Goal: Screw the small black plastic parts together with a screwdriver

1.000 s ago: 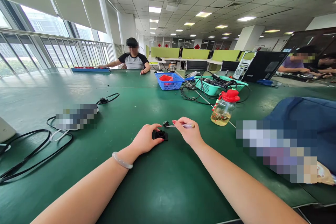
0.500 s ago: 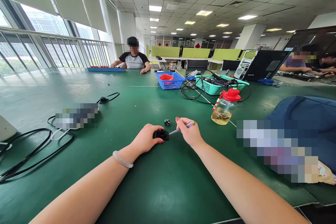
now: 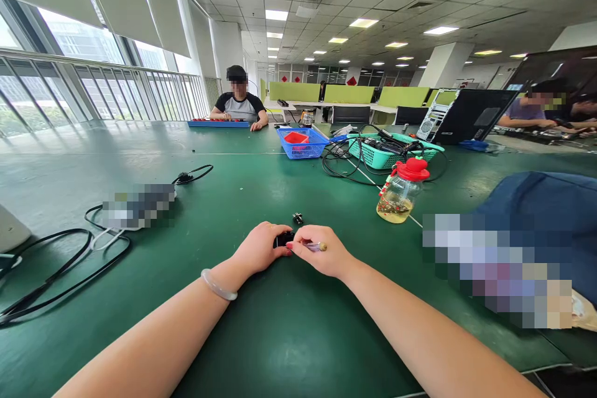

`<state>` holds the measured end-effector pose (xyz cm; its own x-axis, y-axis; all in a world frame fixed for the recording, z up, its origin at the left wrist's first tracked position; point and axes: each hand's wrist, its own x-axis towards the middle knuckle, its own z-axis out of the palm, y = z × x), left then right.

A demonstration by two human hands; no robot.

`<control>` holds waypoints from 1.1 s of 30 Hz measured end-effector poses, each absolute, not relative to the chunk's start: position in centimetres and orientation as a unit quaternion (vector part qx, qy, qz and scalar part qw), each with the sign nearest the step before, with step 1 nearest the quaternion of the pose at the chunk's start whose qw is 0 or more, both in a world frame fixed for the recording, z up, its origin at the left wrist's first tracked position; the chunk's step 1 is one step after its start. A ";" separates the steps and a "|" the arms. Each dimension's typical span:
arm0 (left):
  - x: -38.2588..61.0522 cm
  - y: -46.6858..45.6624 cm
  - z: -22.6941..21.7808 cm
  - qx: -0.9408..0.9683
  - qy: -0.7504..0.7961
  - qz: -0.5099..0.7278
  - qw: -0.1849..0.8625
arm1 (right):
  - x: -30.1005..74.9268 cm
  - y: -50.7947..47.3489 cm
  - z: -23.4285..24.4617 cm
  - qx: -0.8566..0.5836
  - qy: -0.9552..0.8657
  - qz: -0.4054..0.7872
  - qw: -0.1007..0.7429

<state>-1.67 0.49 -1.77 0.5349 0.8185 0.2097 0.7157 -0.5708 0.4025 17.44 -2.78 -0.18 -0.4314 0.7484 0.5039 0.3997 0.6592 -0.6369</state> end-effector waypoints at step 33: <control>-0.8 -1.1 -0.8 0.802 0.571 0.177 0.010 | 20.5 0.9 -2.2 -0.506 -0.633 0.305 0.500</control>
